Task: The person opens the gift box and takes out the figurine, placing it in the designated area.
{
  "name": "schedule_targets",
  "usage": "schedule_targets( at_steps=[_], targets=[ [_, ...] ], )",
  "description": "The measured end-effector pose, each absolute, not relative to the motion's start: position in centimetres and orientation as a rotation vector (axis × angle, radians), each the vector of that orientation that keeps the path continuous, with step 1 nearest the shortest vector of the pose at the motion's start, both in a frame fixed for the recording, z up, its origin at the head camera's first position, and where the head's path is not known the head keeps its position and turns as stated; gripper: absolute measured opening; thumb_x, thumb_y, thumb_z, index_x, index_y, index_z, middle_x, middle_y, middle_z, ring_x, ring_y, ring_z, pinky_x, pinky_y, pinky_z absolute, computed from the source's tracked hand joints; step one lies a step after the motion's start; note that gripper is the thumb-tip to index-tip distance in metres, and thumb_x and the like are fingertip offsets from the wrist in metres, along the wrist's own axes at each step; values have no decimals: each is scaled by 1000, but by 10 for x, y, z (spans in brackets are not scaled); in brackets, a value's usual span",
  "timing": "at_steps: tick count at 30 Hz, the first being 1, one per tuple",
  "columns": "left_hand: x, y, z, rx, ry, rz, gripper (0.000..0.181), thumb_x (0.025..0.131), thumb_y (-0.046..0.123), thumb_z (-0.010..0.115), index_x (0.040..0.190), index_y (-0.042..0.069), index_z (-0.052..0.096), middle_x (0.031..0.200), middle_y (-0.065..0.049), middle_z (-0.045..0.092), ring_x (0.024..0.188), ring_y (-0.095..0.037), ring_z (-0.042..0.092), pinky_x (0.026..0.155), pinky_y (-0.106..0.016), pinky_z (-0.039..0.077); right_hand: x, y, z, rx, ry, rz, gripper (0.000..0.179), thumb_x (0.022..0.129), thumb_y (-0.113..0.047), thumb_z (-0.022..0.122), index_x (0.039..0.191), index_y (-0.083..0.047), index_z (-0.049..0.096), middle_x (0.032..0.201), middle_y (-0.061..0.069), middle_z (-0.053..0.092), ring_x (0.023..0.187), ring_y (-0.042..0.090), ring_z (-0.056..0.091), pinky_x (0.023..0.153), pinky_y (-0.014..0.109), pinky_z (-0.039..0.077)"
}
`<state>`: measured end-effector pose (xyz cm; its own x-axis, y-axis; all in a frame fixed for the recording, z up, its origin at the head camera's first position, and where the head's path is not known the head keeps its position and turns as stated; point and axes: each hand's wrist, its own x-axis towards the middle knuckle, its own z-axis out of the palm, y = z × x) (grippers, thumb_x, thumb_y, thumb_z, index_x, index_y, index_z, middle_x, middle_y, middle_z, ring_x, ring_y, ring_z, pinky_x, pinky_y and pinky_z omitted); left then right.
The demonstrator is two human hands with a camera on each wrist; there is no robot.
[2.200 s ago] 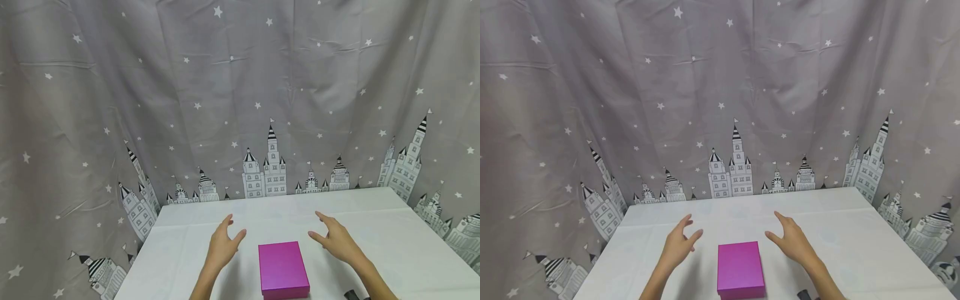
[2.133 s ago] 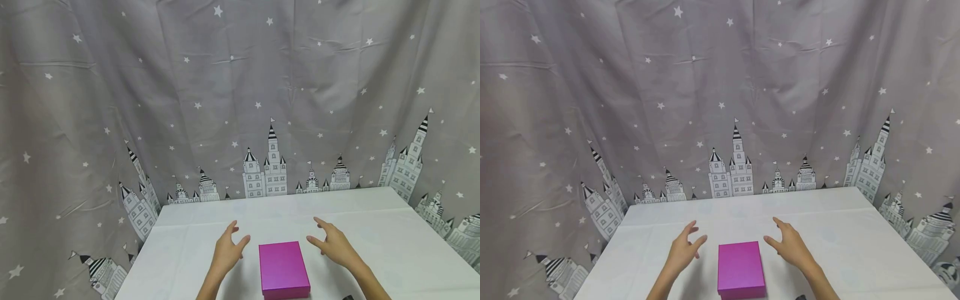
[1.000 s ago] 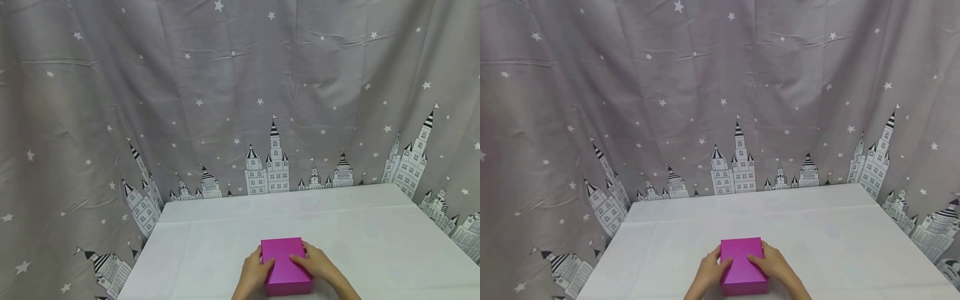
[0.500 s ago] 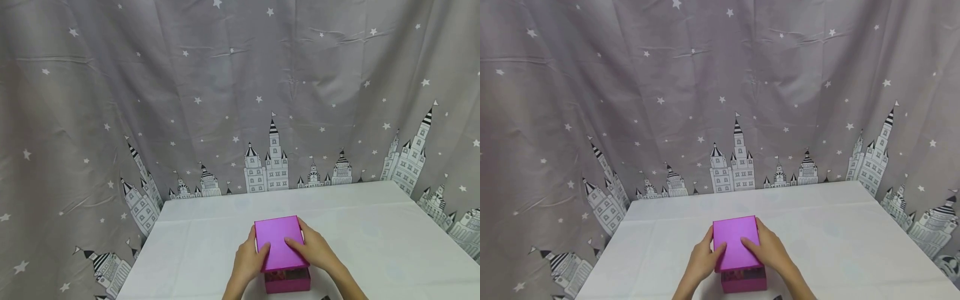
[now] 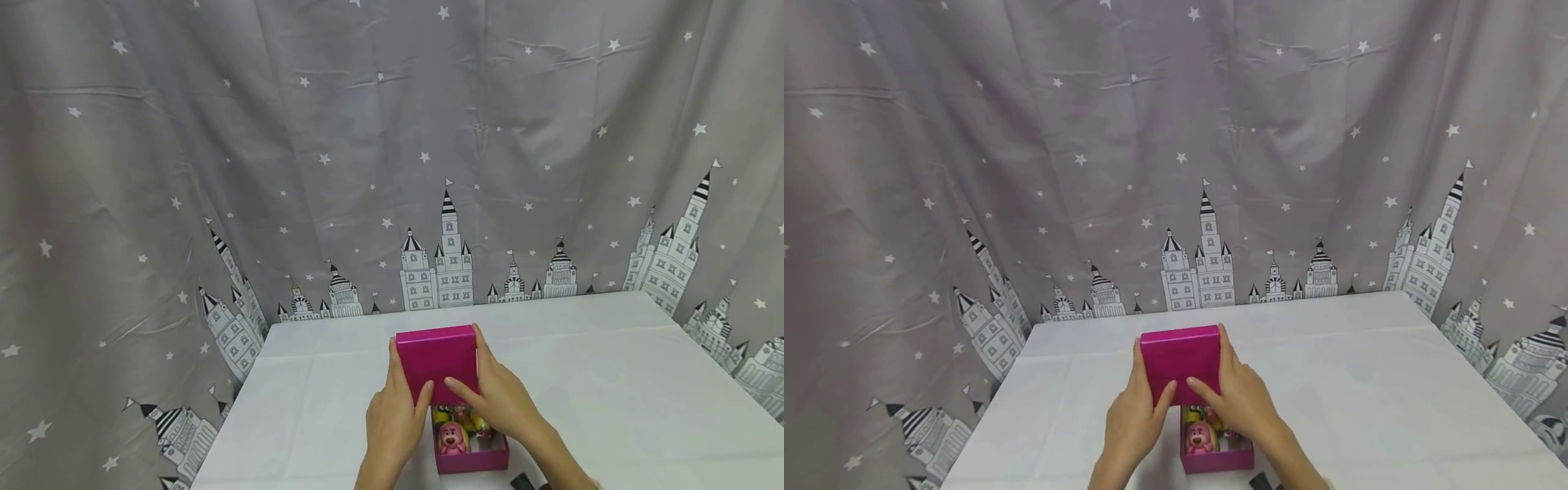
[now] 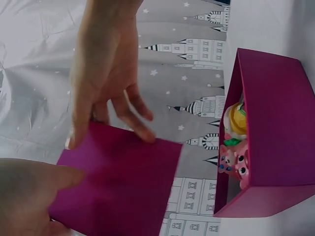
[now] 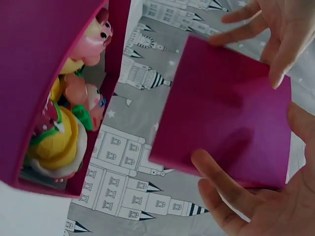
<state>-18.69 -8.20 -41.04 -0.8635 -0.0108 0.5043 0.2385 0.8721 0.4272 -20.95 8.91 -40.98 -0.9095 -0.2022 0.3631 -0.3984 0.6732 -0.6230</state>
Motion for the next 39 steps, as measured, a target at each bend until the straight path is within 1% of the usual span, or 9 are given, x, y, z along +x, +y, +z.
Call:
schedule_targets(
  at_steps=[4, 7, 9, 12, 16, 20, 25, 35, 39],
  targets=[
    [-187, -82, -412, -161, -2494, -778, 90, 85, 31, 65, 149, 8, 6, 127, -19, 53, 88, -31, 63, 72, -45, 52, -210, 84, -409, 534, -2545, 1139, 94, 85, -46, 61, 148, -7, 3, 107, 10, 58, 87, 18, 61, 69, 27, 55],
    [-187, -81, -414, -164, -2456, -981, 90, 86, 32, 64, 149, 11, 2, 135, -20, 45, 109, -32, 56, 85, -47, 49, -210, 80, -410, 564, -2497, 1266, 93, 85, -44, 62, 148, -9, 3, 127, 14, 49, 105, 25, 56, 76, 32, 54],
    [-187, -80, -416, -167, -2401, -1114, 89, 87, 31, 64, 148, 11, 3, 138, -20, 41, 113, -31, 53, 89, -46, 47, -209, 77, -411, 582, -2465, 1368, 91, 86, -43, 62, 147, -8, 4, 133, 15, 45, 111, 30, 53, 80, 38, 53],
    [-188, -80, -418, -184, -2279, -1263, 83, 87, 26, 65, 145, 4, 10, 139, -22, 37, 114, -32, 52, 91, -43, 46, -209, 72, -416, 607, -2392, 1497, 86, 86, -38, 63, 144, -3, 10, 139, 19, 39, 117, 36, 49, 84, 44, 50],
    [-189, -84, -424, -197, -2088, -1367, 69, 83, 20, 70, 129, -6, 26, 139, -28, 34, 118, -36, 48, 91, -41, 46, -207, 63, -424, 618, -2217, 1681, 70, 85, -25, 68, 131, 2, 23, 144, 22, 29, 118, 36, 47, 86, 41, 48],
    [-186, -94, -434, -156, -1973, -1395, 62, 77, 18, 75, 115, -6, 32, 138, -28, 35, 118, -38, 47, 89, -38, 45, -201, 48, -430, 576, -2071, 1798, 57, 83, -17, 70, 117, 3, 29, 144, 23, 28, 114, 36, 50, 82, 35, 51],
    [-177, -114, -449, -32, -1934, -1428, 60, 75, 14, 77, 112, -6, 34, 136, -24, 41, 114, -38, 50, 86, -38, 47, -186, 20, -432, 554, -2024, 1753, 47, 82, -5, 68, 111, 9, 32, 138, 32, 32, 113, 41, 49, 85, 40, 48],
    [-164, -167, -477, 209, -2025, -1404, 58, 73, 6, 78, 111, -7, 36, 129, -24, 49, 105, -41, 55, 82, -39, 49, -179, -37, -485, 458, -2095, 1825, 46, 89, -26, 61, 111, 3, 32, 136, 34, 34, 121, 39, 42, 94, 35, 42],
    [-164, -177, -496, 264, -2064, -1444, 56, 72, 6, 78, 108, -6, 37, 125, -26, 50, 104, -42, 55, 81, -36, 50, -175, -48, -500, 364, -2179, 1789, 43, 87, -20, 64, 107, 3, 33, 133, 35, 37, 115, 41, 47, 92, 39, 44]
  ],
)
